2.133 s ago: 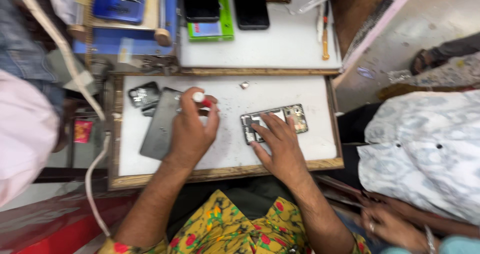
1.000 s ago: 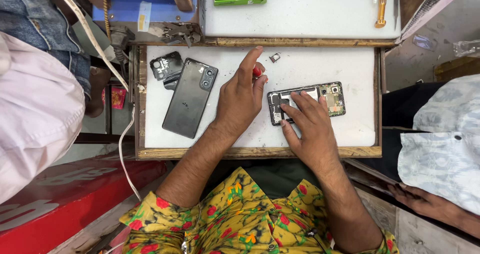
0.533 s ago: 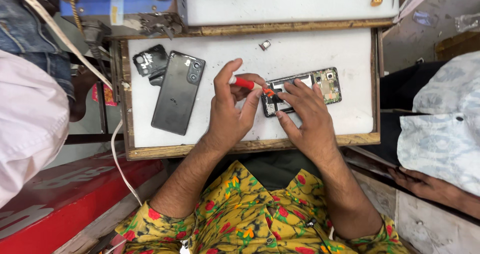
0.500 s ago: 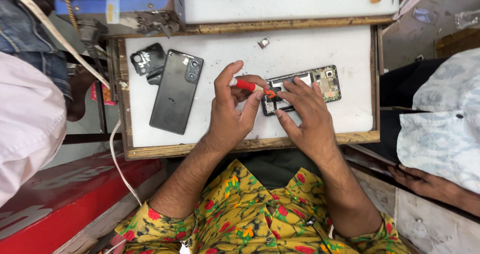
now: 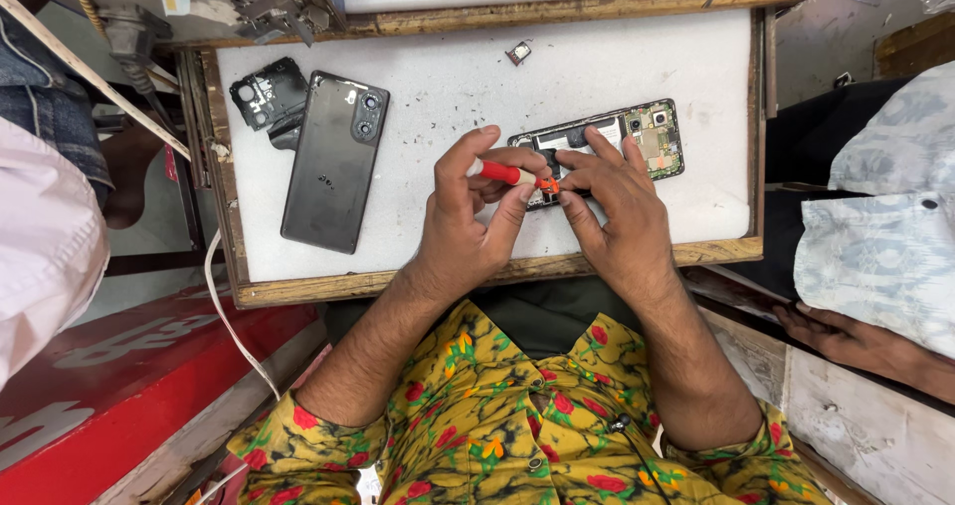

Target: The person disassembles a smartphone, removes the back cover, and detaches internal components. They then apply adhesive to the internal frame and reposition a small black module before setting the device down.

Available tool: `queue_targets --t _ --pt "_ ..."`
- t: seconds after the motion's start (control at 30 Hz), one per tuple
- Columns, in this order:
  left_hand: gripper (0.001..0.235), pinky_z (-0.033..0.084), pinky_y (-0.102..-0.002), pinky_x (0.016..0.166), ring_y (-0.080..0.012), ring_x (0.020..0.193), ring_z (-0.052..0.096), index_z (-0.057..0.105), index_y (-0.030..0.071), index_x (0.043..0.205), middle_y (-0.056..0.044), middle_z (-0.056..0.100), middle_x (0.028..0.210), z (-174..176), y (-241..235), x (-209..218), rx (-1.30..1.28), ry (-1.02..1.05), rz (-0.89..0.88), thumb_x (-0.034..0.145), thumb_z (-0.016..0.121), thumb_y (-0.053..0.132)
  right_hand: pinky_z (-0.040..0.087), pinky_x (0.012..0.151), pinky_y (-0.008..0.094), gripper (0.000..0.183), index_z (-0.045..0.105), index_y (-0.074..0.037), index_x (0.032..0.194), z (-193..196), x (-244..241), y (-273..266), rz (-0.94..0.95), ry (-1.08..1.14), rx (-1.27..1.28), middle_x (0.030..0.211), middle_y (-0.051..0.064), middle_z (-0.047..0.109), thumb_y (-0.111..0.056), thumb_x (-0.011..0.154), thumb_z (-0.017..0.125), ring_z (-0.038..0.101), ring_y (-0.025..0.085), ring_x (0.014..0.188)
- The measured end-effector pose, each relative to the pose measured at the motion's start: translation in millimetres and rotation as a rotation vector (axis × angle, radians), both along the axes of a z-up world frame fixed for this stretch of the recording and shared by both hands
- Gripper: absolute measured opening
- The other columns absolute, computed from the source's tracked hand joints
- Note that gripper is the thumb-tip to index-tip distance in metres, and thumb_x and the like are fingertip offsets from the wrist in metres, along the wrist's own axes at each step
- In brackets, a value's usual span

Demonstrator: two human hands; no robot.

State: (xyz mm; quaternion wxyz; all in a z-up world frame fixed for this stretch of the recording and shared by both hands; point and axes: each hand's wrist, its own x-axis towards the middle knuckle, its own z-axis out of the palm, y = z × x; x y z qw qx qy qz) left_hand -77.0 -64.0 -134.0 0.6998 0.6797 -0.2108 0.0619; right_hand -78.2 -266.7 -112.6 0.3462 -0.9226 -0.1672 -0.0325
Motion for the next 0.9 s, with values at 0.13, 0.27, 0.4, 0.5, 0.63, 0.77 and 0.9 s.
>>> queue_targets --t 0.13,0.27,0.4,0.5,0.63,0.77,0.9 --pt "0.062 0.065 -0.036 0.1 -0.024 0.117 0.071 0.022 0.015 0.153 -0.02 0.065 0.129 2.6 0.0 -2.4 0.058 -0.069 0.023 0.109 0.06 -0.006 0.025 0.128 0.058 0.011 0.065 -0.009 0.108 -1.6 0.3 -0.2 0.01 -0.011 -0.017 0.132 0.008 0.07 -0.018 0.103 0.068 0.05 0.033 0.147" --pt "0.065 0.066 -0.035 0.1 -0.0225 0.115 0.072 0.021 0.016 0.154 -0.018 0.065 0.128 3.8 -0.5 -3.5 0.06 -0.124 0.048 0.109 0.062 -0.006 0.025 0.128 0.058 0.009 0.065 -0.01 0.108 -2.2 0.7 0.0 0.004 -0.006 -0.005 0.132 0.007 0.07 -0.017 0.103 0.068 0.05 0.033 0.147" --pt "0.067 0.066 -0.036 0.099 -0.0222 0.113 0.073 0.022 0.016 0.154 -0.017 0.066 0.125 2.5 -2.1 -5.3 0.064 -0.113 0.07 0.108 0.065 -0.006 0.025 0.128 0.058 0.009 0.065 -0.01 0.109 -2.8 -0.5 -0.4 0.0 -0.009 0.005 0.132 0.007 0.071 -0.016 0.103 0.068 0.051 0.033 0.148" --pt "0.068 0.067 -0.035 0.098 -0.022 0.112 0.073 0.022 0.015 0.154 -0.018 0.067 0.125 1.6 -2.0 -5.7 0.068 -0.097 0.098 0.107 0.066 -0.006 0.025 0.128 0.058 0.009 0.065 -0.011 0.11 -2.4 -0.6 0.2 -0.002 -0.01 0.009 0.132 0.007 0.071 -0.015 0.103 0.069 0.05 0.033 0.148" --pt "0.067 0.067 -0.033 0.098 -0.02 0.111 0.074 0.021 0.015 0.155 -0.017 0.067 0.126 -0.1 -3.3 -5.5 0.035 -0.095 0.106 0.109 0.065 -0.005 0.025 0.129 0.058 0.009 0.065 -0.01 0.109 -2.0 -0.8 -0.3 -0.004 -0.007 0.025 0.132 0.007 0.071 -0.015 0.103 0.069 0.051 0.033 0.148" --pt "0.067 0.067 -0.032 0.094 -0.021 0.109 0.074 0.022 0.013 0.154 -0.017 0.067 0.123 -1.6 -3.8 -5.9 0.052 -0.068 0.139 0.107 0.067 -0.004 0.025 0.129 0.058 0.009 0.066 -0.01 0.108 -2.4 0.2 0.6 -0.003 -0.008 0.02 0.131 0.007 0.072 -0.015 0.102 0.07 0.051 0.032 0.147" --pt "0.068 0.067 -0.032 0.092 -0.0195 0.106 0.075 0.023 0.012 0.154 -0.016 0.069 0.119 -3.0 -8.6 -5.0 0.021 -0.041 0.153 0.107 0.068 -0.003 0.025 0.129 0.057 0.009 0.066 -0.01 0.108 -1.5 0.4 -0.9 -0.003 -0.012 0.02 0.131 0.007 0.072 -0.015 0.102 0.07 0.052 0.032 0.147"
